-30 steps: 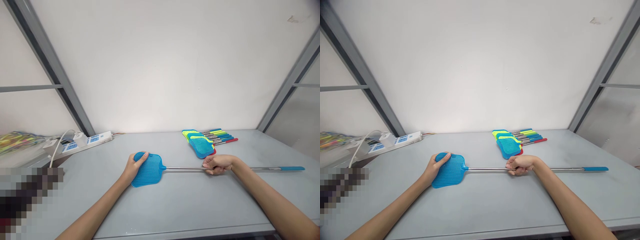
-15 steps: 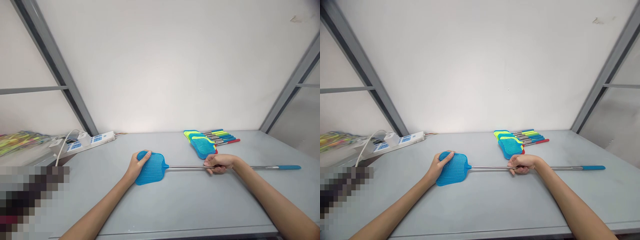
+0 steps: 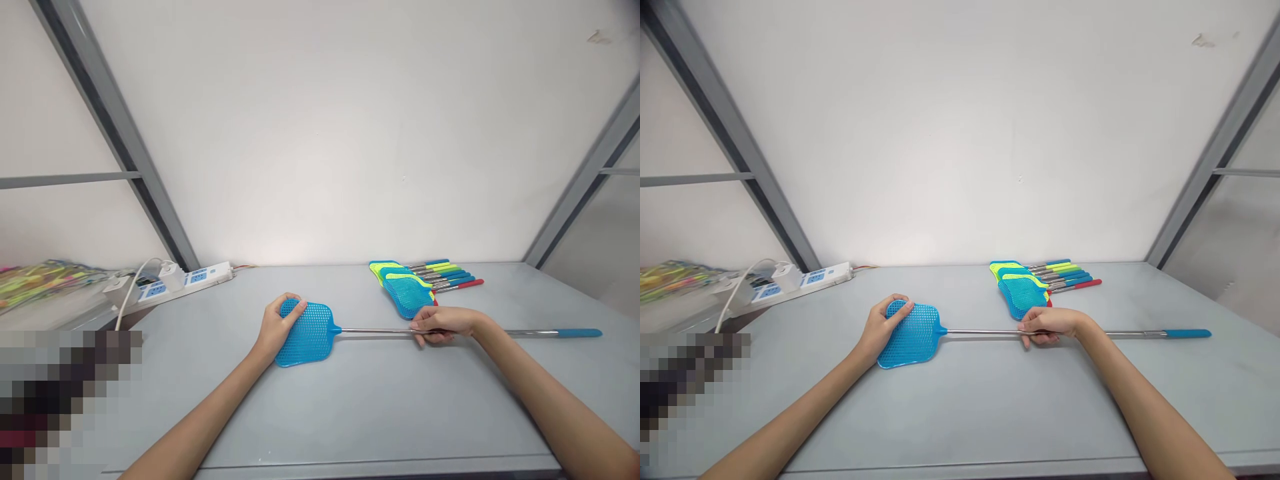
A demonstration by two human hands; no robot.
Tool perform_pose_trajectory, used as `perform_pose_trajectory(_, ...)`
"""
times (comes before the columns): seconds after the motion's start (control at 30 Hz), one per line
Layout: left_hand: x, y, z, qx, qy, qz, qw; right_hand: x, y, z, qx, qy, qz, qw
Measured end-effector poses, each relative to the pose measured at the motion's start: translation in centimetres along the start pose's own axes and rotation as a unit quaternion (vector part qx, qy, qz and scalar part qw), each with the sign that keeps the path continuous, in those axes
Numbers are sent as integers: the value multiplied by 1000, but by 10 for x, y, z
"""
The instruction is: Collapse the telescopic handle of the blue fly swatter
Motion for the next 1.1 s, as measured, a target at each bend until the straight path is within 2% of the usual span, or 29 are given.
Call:
perform_pose_trajectory(0.17,-8,2,1,6,-14,-11,1000,-7,-4,-7,33,20,-58,998)
perform_pose_trajectory(0.37,-11,6,3,0,-12,-28,1000,-3,-15,-15,76,59,-106,990)
perform_pose_trajectory(0.53,-11,5,5,-9,-12,-54,998,-7,-19,-15,119,31,-121,985)
perform_pose_trajectory(0.9,-13,-1,2,-14,-20,-48,999,-8,-6,0,67,6,-106,992)
perform_pose_trajectory(1.1,-10,-2,2,-18,-4,-37,999,-6,1,5,40,1,-55,998)
Point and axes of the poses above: each hand's wrist, its own z-axis towards the middle knuckle, its own y-axis out of the palm, x = y × z, the point moved 7 cm from there along z, towards the middle knuckle, and after that the axes turned 9 degrees about -x, right-handed, at the moved point
